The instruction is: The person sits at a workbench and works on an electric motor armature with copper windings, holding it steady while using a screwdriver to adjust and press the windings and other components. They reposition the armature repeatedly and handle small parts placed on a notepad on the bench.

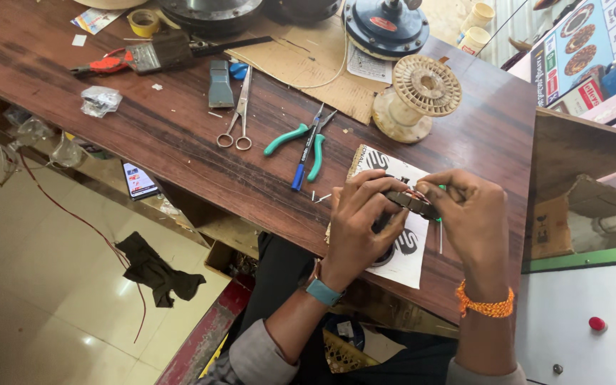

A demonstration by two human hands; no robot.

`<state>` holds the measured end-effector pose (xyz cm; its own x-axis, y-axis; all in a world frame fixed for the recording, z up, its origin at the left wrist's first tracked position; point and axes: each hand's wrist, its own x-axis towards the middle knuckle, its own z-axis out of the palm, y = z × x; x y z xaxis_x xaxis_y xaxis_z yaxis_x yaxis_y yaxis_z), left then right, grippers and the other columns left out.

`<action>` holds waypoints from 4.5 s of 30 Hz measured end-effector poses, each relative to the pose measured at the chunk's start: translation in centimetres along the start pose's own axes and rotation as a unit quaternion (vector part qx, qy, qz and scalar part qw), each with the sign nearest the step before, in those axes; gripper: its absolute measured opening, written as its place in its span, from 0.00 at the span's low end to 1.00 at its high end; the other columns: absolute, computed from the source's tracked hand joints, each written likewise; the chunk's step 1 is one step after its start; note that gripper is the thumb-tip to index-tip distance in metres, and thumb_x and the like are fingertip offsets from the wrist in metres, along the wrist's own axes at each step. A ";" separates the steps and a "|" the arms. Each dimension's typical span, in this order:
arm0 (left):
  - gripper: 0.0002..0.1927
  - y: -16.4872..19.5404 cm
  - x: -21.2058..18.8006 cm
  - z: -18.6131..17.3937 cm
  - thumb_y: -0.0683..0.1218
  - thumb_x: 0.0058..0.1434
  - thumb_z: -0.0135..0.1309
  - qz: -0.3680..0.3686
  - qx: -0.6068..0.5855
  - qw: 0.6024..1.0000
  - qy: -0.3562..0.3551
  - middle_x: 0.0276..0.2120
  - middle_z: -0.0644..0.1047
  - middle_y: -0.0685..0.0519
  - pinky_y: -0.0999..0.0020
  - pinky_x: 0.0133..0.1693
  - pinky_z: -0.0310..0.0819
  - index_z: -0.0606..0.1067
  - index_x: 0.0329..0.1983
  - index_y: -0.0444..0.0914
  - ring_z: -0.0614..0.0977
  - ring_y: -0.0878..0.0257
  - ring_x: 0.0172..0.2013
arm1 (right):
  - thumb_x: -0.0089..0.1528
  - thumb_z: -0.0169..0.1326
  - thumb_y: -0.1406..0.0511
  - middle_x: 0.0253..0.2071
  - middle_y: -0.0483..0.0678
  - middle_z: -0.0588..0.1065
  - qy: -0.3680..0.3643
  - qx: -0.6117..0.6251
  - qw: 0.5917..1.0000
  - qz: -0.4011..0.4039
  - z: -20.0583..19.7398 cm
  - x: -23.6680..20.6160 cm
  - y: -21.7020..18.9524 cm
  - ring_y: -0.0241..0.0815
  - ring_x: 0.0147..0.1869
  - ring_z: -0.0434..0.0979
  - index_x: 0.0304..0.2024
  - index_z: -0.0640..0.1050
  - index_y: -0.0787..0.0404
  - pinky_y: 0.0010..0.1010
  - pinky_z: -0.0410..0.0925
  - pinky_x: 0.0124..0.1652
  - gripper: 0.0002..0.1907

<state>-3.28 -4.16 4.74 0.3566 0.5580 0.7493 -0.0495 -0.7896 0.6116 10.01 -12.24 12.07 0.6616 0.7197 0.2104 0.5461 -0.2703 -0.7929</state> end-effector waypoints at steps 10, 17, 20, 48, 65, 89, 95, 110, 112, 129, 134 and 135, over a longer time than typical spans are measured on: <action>0.28 0.8 0.4 0.1 0.59 0.52 0.67 0.021 0.087 0.995 -0.046 0.51 0.73 0.58 0.51 0.52 0.60 0.77 0.55 0.48 0.70 0.58 0.58 | 0.60 0.64 0.64 0.16 0.37 0.65 0.034 -0.088 0.993 0.069 0.0 1.5 1.4 0.26 0.20 0.57 0.40 0.86 0.60 0.26 0.50 0.20 0.08; 0.21 1.6 1.4 -0.1 0.57 0.54 0.67 -0.018 0.110 0.990 -0.085 0.49 0.73 0.60 0.52 0.51 0.60 0.78 0.50 0.53 0.69 0.58 0.56 | 0.63 0.63 0.69 0.26 0.35 0.73 0.070 0.073 0.995 0.024 -2.9 -3.4 3.4 0.22 0.27 0.64 0.43 0.84 0.62 0.19 0.55 0.26 0.06; 0.20 1.8 1.6 0.1 0.56 0.54 0.68 -0.034 0.095 0.991 -0.088 0.48 0.73 0.59 0.52 0.51 0.59 0.78 0.49 0.52 0.69 0.57 0.56 | 0.62 0.63 0.69 0.25 0.40 0.74 0.061 0.035 0.998 0.002 -3.2 -5.0 4.8 0.23 0.25 0.63 0.43 0.85 0.60 0.21 0.54 0.24 0.07; 0.09 0.7 -0.5 1.0 0.43 0.55 0.66 0.002 0.020 1.000 0.004 0.52 0.76 0.59 0.57 0.56 0.63 0.76 0.33 0.41 0.73 0.58 0.64 | 0.65 0.63 0.65 0.17 0.37 0.64 0.108 -0.056 0.981 -0.149 -0.6 -3.7 3.1 0.25 0.20 0.56 0.43 0.84 0.60 0.24 0.49 0.21 0.06; 0.26 1.2 0.7 -0.1 0.58 0.53 0.67 0.004 0.087 0.994 -0.064 0.50 0.72 0.57 0.51 0.53 0.61 0.78 0.55 0.51 0.69 0.58 0.59 | 0.62 0.64 0.67 0.19 0.34 0.63 0.079 -0.045 0.996 0.008 -0.6 -0.2 2.8 0.25 0.23 0.56 0.41 0.85 0.63 0.24 0.50 0.23 0.07; 0.23 2.3 2.1 -0.2 0.51 0.50 0.70 -0.040 0.113 0.987 -0.109 0.46 0.72 0.59 0.51 0.48 0.61 0.77 0.51 0.53 0.70 0.57 0.54 | 0.63 0.64 0.70 0.21 0.38 0.68 0.151 0.047 0.982 -0.107 2.8 -7.9 5.1 0.22 0.25 0.59 0.42 0.82 0.65 0.20 0.53 0.26 0.06; 0.22 2.1 2.0 0.2 0.47 0.57 0.67 -0.006 0.124 0.986 -0.115 0.49 0.71 0.60 0.52 0.51 0.62 0.77 0.54 0.54 0.70 0.57 0.56 | 0.63 0.61 0.71 0.29 0.46 0.80 0.137 0.072 0.976 -0.153 4.3 -7.9 7.1 0.26 0.27 0.75 0.42 0.82 0.65 0.20 0.66 0.29 0.05; 0.10 -0.1 0.2 1.6 0.50 0.56 0.68 0.061 0.025 0.996 -0.054 0.57 0.78 0.59 0.57 0.63 0.65 0.78 0.34 0.45 0.72 0.56 0.66 | 0.64 0.59 0.62 0.23 0.41 0.78 0.103 0.026 0.978 -0.182 1.4 -8.2 9.1 0.24 0.15 0.64 0.36 0.85 0.58 0.22 0.52 0.17 0.07; 0.08 0.5 -0.2 1.7 0.46 0.60 0.67 0.012 0.003 1.000 -0.028 0.57 0.79 0.58 0.57 0.65 0.65 0.77 0.33 0.43 0.73 0.56 0.67 | 0.63 0.60 0.61 0.15 0.38 0.72 0.129 -0.029 0.977 -0.170 0.7 -7.2 8.5 0.27 0.15 0.58 0.37 0.85 0.57 0.24 0.48 0.18 0.08; 0.23 2.5 0.5 0.9 0.53 0.52 0.68 -0.029 0.052 0.997 -0.047 0.52 0.74 0.56 0.49 0.60 0.61 0.76 0.50 0.42 0.70 0.54 0.62 | 0.61 0.64 0.60 0.26 0.47 0.79 0.007 -0.113 0.993 0.027 -0.7 2.1 1.1 0.36 0.26 0.77 0.41 0.85 0.55 0.34 0.69 0.28 0.09; 0.25 2.3 1.8 0.8 0.59 0.52 0.69 -0.027 0.132 0.987 -0.090 0.49 0.73 0.58 0.47 0.58 0.61 0.79 0.52 0.51 0.69 0.55 0.57 | 0.64 0.63 0.63 0.23 0.51 0.79 0.029 -0.122 0.989 0.078 -1.9 -0.5 2.4 0.42 0.23 0.73 0.43 0.86 0.57 0.36 0.63 0.25 0.07; 0.25 2.3 1.9 0.8 0.58 0.51 0.69 -0.035 0.130 0.987 -0.092 0.48 0.73 0.57 0.47 0.57 0.61 0.79 0.52 0.50 0.69 0.55 0.56 | 0.65 0.62 0.64 0.23 0.50 0.80 0.027 -0.101 0.992 0.077 -2.2 -1.2 2.6 0.41 0.22 0.74 0.43 0.86 0.58 0.35 0.62 0.23 0.07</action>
<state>-1.99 -5.15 7.37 0.5147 0.5769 0.6342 0.2134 -0.8026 0.5570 11.77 -15.25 10.97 0.7681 0.6269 0.1303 0.5251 -0.5003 -0.6885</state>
